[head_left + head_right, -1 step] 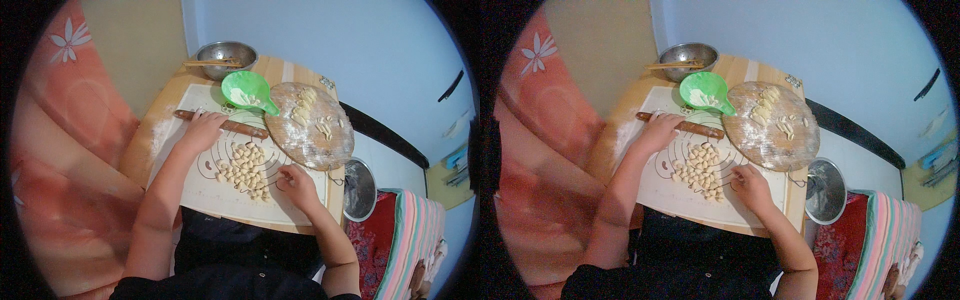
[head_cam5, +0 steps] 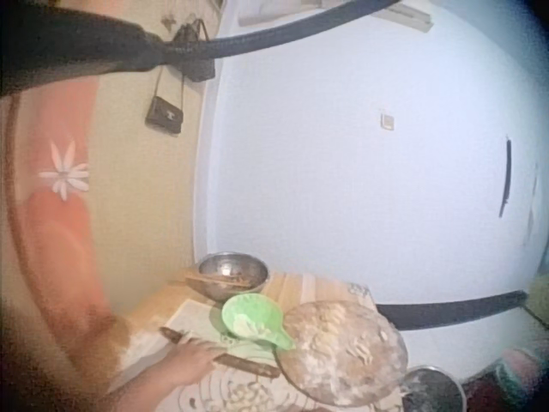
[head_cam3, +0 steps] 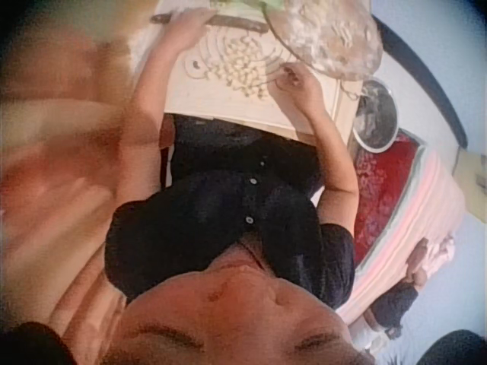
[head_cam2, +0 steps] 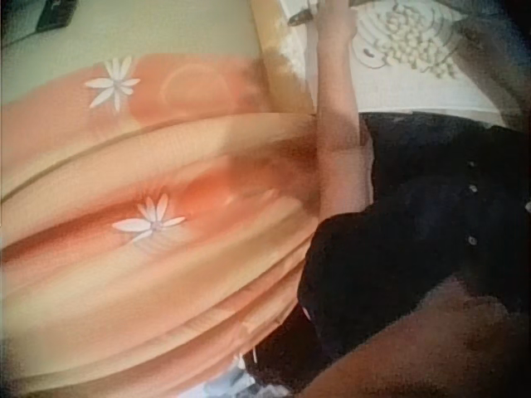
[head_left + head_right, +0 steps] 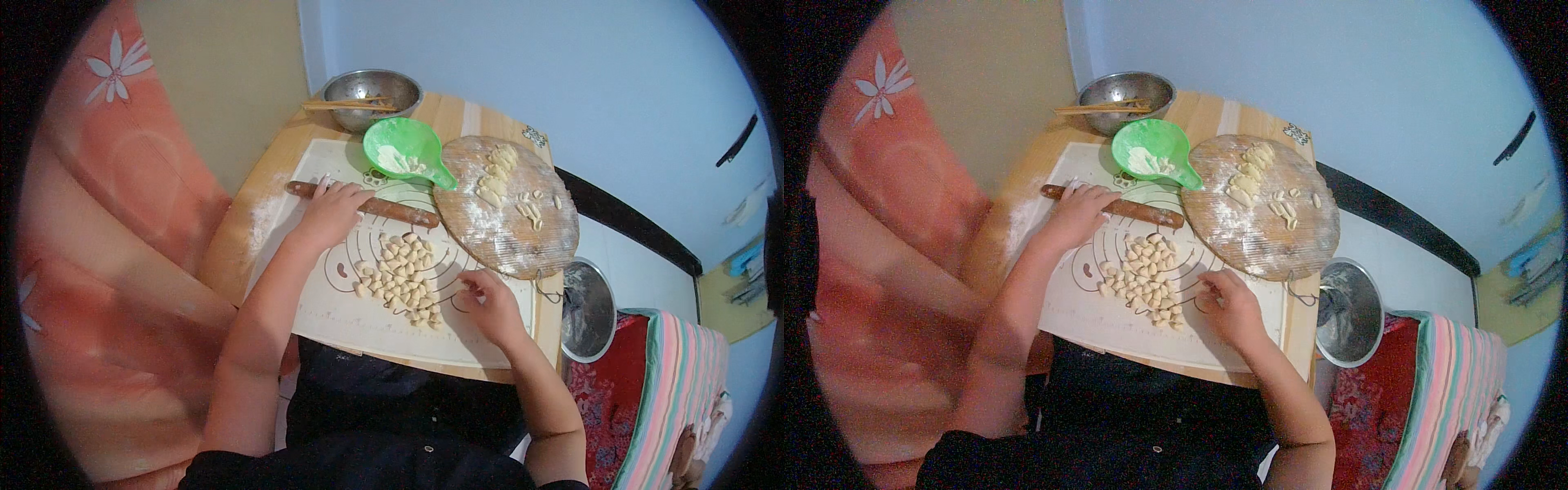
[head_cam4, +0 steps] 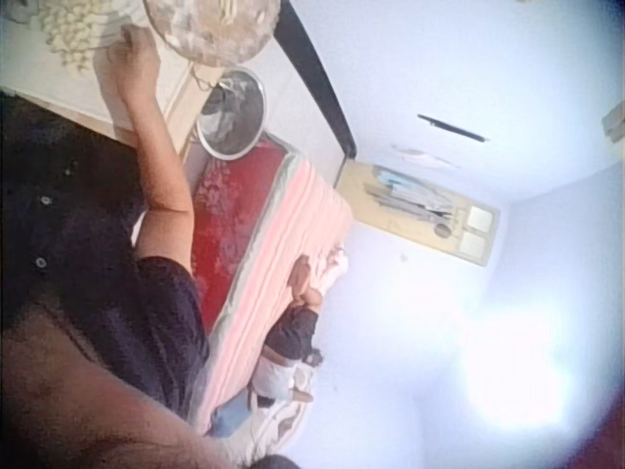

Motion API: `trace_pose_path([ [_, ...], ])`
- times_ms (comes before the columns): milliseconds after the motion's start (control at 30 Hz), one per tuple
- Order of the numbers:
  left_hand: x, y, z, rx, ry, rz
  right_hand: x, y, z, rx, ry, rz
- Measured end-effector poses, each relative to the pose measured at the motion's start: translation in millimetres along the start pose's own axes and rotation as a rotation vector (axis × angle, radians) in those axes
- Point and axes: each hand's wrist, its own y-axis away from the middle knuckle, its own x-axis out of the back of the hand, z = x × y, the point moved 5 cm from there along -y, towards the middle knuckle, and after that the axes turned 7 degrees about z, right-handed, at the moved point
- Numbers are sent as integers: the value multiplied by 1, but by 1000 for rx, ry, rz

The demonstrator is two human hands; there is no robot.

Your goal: The person uses a plastic scraper to cut a long, rolled piece of dough into small, uniform pieces on a silicone mat. They then gather the cut pieces and transfer them to a wooden board. The person continues to cut the remaining dough and organizes the pieces on the board.

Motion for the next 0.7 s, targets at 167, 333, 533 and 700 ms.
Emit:
trace_pose_path([
  [167,3,-6,-21,16,-57,-73,32,22,11,-35,-156,86],
  [333,17,1,-42,121,-163,4,49,61,41,-297,-464,143],
  [533,4,33,123,-4,350,-259,65,99,55,-381,-605,241],
  [700,-37,92,201,-503,159,-186,66,109,49,-365,-675,210],
])
